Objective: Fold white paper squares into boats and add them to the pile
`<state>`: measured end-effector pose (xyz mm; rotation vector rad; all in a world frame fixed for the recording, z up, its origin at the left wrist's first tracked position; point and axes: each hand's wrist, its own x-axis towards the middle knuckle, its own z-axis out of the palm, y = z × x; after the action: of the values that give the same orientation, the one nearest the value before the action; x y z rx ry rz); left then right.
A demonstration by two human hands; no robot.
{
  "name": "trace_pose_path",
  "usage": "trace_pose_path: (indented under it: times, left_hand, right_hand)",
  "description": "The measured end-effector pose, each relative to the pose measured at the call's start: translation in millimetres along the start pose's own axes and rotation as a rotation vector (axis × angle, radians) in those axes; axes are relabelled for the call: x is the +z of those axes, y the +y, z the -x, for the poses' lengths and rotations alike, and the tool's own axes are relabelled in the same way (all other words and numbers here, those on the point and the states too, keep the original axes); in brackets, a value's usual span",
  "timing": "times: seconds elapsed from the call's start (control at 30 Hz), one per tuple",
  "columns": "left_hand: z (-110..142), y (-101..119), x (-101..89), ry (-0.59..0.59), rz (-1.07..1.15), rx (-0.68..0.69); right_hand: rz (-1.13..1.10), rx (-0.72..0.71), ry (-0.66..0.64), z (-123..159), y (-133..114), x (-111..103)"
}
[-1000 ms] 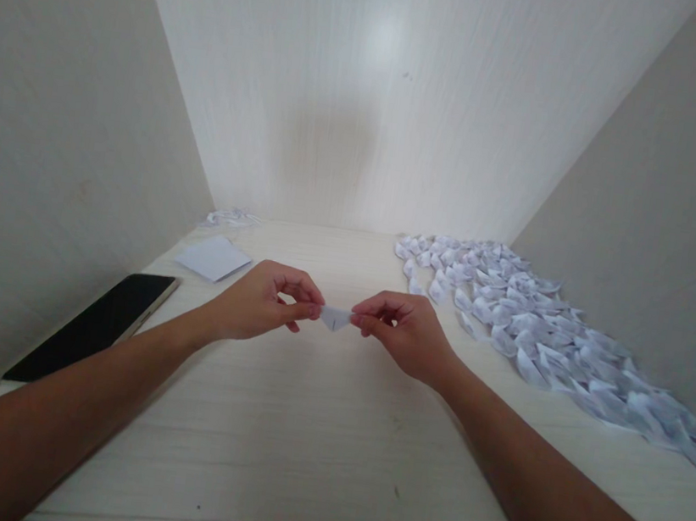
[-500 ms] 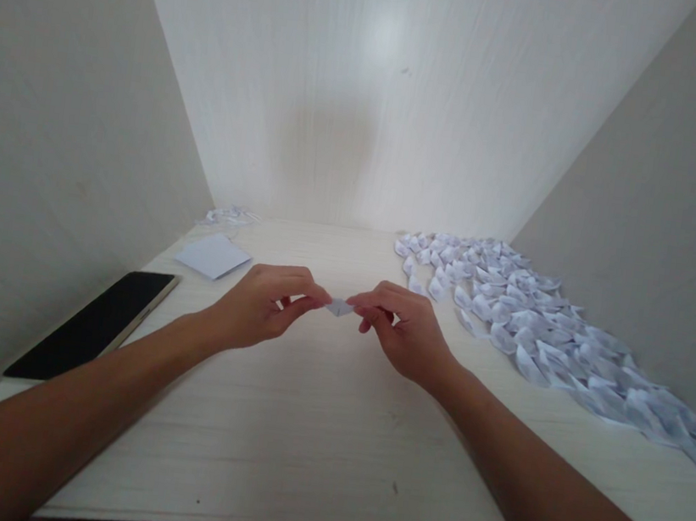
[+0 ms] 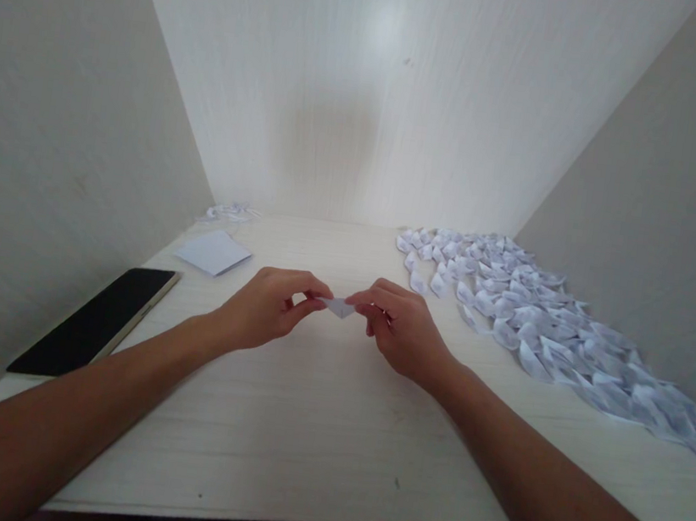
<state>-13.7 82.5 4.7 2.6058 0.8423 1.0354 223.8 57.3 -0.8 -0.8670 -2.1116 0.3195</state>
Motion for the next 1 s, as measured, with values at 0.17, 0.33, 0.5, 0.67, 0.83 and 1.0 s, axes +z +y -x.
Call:
trace_pose_path:
  times: [0.17,0.33,0.5,0.67,0.83,1.0]
  left_hand:
    - [0.8,-0.4,2.2,0.016,0.006,0.021]
    - [1.6,0.5,1.6,0.016,-0.044,0.082]
    - [2.2,1.4,3.5,0.015,-0.091,0.062]
    - [2.0,4.6,6.2,0.002,-0.103,0.040]
    - [0.7,4.9,3.8,-0.055,-0.108,0.026]
    - [1.1,1.9,-2.4,-0.165,-0.065,0.074]
  right_hand:
    - [-0.010,0.051,-0.019,0.8,0.6,2.1]
    - [-0.006,0.059,-0.013,0.4,1.5,1.8]
    - [-0.008,0.113,-0.021,0.8,1.7,4.4]
    - [-0.055,0.179,0.006,1.9,2.6,8.4]
    - [-0.110,0.214,-0.051,1.5,0.8,7.8]
    - [-0.145,0.232,-0.108,1.0,0.7,6.4]
